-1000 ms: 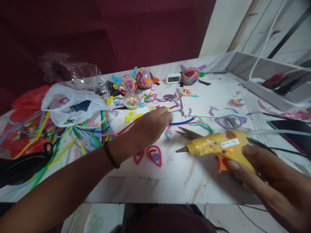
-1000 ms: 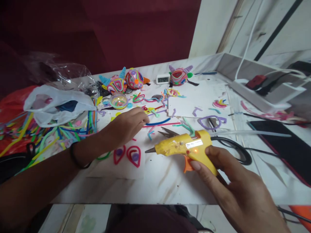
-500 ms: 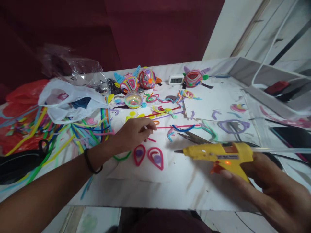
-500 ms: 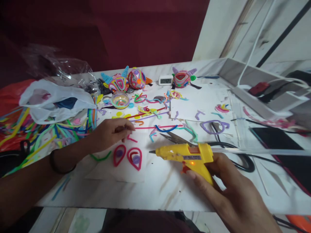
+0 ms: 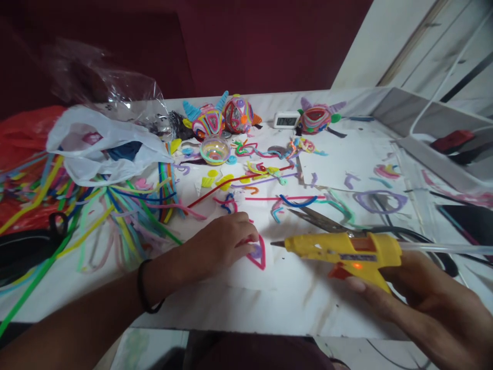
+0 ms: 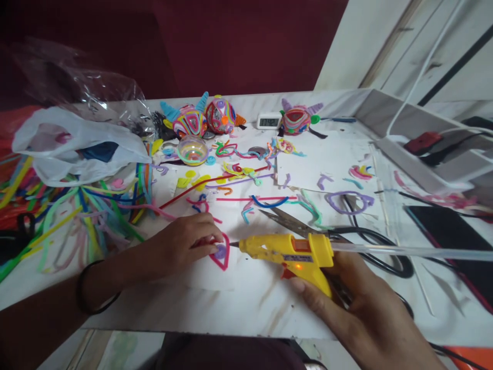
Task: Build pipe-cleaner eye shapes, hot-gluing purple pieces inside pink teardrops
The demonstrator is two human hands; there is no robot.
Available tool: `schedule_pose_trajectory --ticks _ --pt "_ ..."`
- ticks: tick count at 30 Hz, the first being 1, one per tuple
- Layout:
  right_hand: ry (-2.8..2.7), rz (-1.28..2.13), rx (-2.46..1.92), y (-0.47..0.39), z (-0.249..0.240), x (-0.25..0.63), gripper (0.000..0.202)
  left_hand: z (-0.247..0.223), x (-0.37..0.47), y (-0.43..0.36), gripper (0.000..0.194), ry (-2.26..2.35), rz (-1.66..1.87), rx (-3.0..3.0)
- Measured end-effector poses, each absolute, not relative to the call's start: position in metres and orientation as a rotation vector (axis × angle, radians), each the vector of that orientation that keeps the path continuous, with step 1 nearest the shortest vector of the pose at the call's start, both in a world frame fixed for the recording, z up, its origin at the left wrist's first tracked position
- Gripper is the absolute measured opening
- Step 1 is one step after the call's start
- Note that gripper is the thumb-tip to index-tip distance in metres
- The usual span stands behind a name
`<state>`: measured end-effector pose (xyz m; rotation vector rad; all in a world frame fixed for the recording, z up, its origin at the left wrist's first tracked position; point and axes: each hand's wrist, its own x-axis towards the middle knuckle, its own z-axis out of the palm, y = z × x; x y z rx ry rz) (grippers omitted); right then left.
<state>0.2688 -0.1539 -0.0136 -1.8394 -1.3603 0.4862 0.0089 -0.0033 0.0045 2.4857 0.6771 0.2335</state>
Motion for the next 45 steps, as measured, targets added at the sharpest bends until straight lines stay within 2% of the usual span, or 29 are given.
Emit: schedule_pose_trajectory --ticks 3,10,16,22,29,45 --pt "-1.479 0.514 -1.783 -0.154 -0.015 0.270 0.032 0.004 0.009 -0.004 0.006 0.685 0.209 2.481" --pt "-1.493 0.526 -1.744 -0.150 -0.013 0.265 0.030 0.000 0.011 -0.006 0.009 0.706 0.177 2.462" --pt "-1.597 0.439 -1.757 -0.144 -0.010 0.264 0.030 0.001 0.012 -0.006 0.008 0.726 0.170 2.444" --pt "-1.592 0.519 -1.830 -0.144 -0.010 0.264 0.040 -0.001 0.007 -0.005 0.012 0.677 0.278 2.422" --pt "-1.624 0.504 -1.818 -0.149 -0.019 0.268 0.037 -0.001 0.002 -0.003 0.020 0.621 0.301 2.445" --pt "-1.612 0.500 -1.835 -0.148 -0.017 0.267 0.037 -0.005 0.006 -0.008 0.012 0.658 0.219 2.527"
